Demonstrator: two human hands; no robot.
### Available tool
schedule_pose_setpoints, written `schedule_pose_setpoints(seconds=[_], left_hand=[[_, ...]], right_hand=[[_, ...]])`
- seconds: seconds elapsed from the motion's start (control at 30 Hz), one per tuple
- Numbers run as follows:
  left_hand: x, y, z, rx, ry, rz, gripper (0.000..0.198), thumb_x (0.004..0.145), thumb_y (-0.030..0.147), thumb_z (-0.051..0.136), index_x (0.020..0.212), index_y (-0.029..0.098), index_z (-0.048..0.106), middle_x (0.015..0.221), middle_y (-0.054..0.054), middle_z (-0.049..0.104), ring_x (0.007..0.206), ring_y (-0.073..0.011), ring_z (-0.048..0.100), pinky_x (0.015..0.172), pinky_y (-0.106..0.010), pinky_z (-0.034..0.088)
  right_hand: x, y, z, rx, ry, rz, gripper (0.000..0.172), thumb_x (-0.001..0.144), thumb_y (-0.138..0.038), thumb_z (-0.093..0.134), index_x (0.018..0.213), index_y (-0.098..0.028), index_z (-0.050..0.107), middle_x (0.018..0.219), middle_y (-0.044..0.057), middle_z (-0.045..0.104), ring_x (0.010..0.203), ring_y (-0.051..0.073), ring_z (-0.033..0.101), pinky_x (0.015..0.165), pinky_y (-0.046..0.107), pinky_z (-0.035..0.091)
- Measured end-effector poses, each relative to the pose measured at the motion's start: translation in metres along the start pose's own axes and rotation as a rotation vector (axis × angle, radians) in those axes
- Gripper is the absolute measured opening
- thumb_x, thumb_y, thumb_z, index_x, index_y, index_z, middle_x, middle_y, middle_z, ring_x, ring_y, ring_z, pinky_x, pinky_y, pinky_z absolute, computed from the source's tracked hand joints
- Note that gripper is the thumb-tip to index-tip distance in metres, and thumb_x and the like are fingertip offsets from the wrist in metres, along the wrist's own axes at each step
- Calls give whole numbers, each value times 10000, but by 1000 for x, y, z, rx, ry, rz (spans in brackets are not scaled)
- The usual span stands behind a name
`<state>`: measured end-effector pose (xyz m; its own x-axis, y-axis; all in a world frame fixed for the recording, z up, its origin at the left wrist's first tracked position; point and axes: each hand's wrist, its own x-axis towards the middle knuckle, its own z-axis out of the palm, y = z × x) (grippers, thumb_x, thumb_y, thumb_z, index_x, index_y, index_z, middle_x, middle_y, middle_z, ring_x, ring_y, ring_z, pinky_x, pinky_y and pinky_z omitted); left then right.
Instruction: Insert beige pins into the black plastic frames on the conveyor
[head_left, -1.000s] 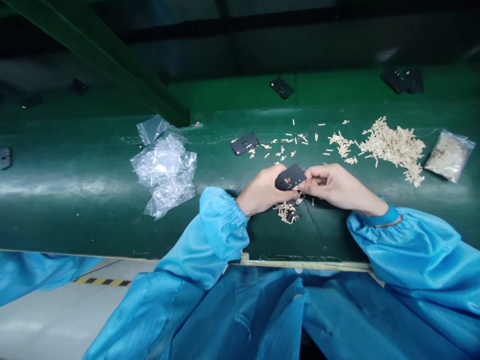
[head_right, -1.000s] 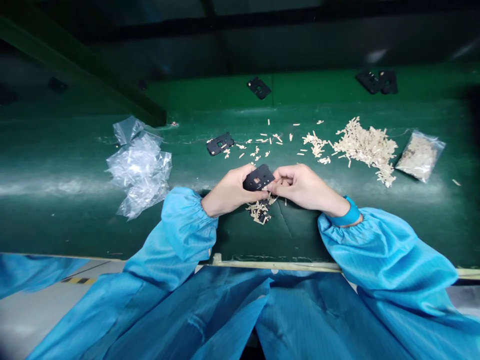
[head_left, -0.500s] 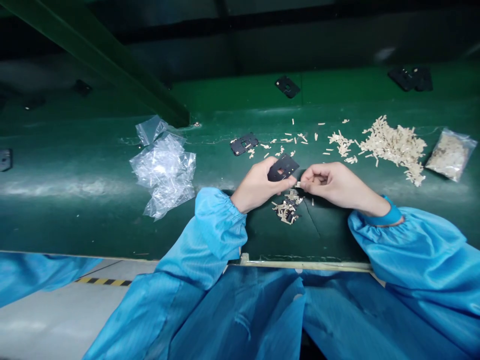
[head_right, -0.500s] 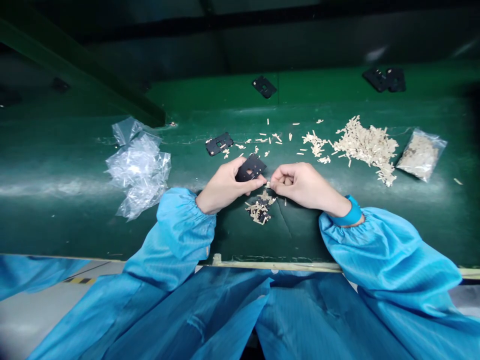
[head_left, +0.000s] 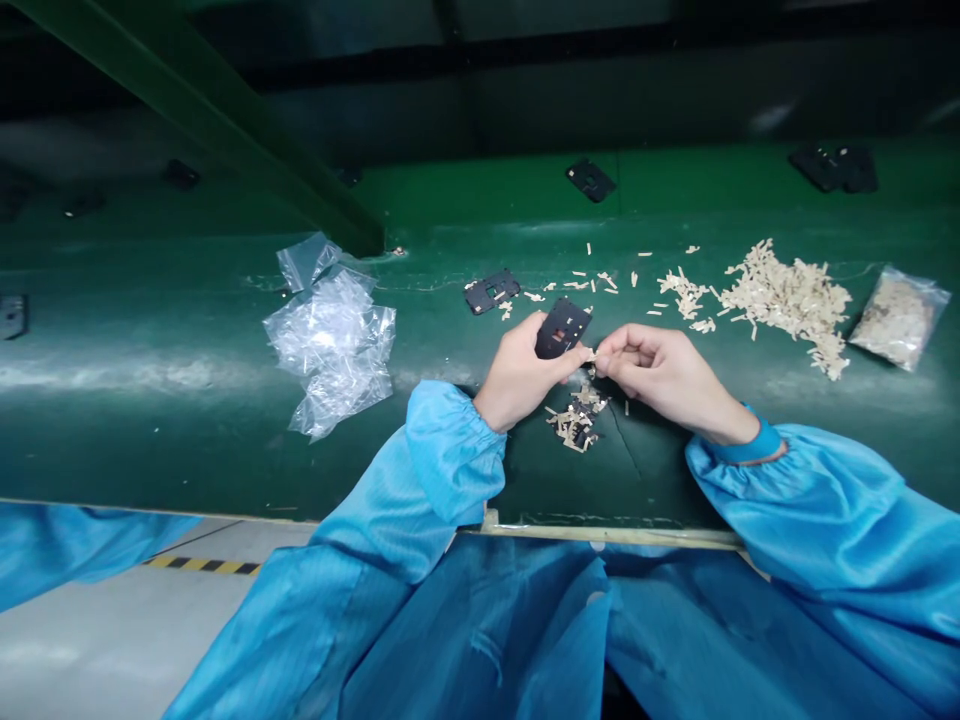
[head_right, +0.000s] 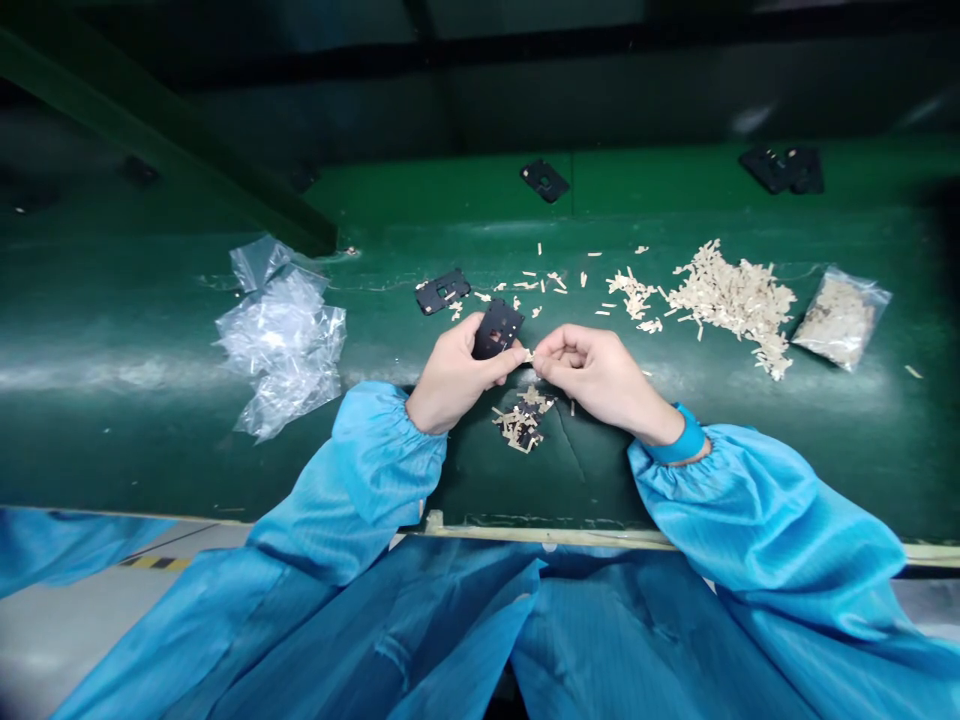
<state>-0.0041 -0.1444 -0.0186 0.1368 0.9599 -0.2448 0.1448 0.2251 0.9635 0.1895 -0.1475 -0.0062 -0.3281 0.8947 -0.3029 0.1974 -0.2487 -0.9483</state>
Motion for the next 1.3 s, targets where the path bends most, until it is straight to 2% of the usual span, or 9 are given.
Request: schedule_pose_setpoints(seconds=[0.1, 0.27, 0.4, 0.57, 0.87, 1.13, 1.23, 1.3], left_hand=[[-1, -1, 4, 35, 50, 15, 212, 788, 282, 767, 868, 170, 604, 718, 22, 605, 594, -97, 514, 579, -252, 419], [-6, -1, 8, 175, 144, 119, 234, 804, 347, 753, 888, 196, 597, 774, 22, 639, 667, -117, 544, 640, -260, 431], [-8, 1, 8, 281, 183, 139, 255, 797, 376, 762, 887, 214, 588, 750, 39, 639, 678, -124, 560, 659, -260, 427], [-8, 2, 5, 337, 180, 164, 249, 790, 372, 764, 871, 211, 592, 745, 44, 638, 680, -123, 562, 663, -256, 420], [-8, -1, -1, 341, 110, 169, 250, 801, 381, 759, 921, 211, 621, 776, 37, 678, 701, -131, 609, 673, -257, 435], [-8, 1, -2, 369, 98, 203, 222, 809, 371, 744, 868, 208, 606, 725, 43, 626, 657, -122, 564, 642, -255, 414], [-4, 1, -3, 342, 89, 183, 219, 801, 351, 749, 876, 203, 605, 746, 34, 638, 677, -125, 566, 652, -256, 424], [-1, 0, -6, 305, 134, 172, 225, 798, 348, 755, 882, 196, 610, 767, 21, 650, 692, -130, 569, 661, -259, 435]], right_hand=[[0, 2, 7, 23, 71, -49, 266, 827, -400, 758, 847, -153, 662, 662, -20, 585, 528, 73, 446, 480, 238, 336], [0, 3, 12, 51, 136, -68, 239, 799, -376, 775, 793, -165, 661, 648, -18, 589, 516, 71, 425, 475, 238, 330], [0, 7, 12, 13, 173, -60, 210, 791, -348, 775, 790, -165, 672, 682, 7, 631, 551, 87, 472, 504, 241, 368], [-1, 12, 11, -27, 188, -72, 190, 788, -334, 769, 800, -165, 682, 707, 20, 656, 579, 102, 507, 529, 248, 395], [0, 16, 11, -58, 137, -77, 191, 813, -352, 733, 802, -171, 671, 684, 4, 623, 560, 102, 484, 538, 262, 406], [-1, 12, 7, -67, 98, -56, 184, 785, -333, 751, 794, -167, 672, 587, -38, 528, 508, 86, 420, 476, 240, 334], [0, 10, 5, -44, 95, -53, 169, 762, -309, 763, 785, -165, 677, 618, -20, 580, 528, 88, 458, 493, 237, 371], [2, 8, 4, -16, 112, -47, 153, 753, -290, 762, 782, -165, 679, 676, 7, 642, 557, 96, 508, 519, 240, 412]])
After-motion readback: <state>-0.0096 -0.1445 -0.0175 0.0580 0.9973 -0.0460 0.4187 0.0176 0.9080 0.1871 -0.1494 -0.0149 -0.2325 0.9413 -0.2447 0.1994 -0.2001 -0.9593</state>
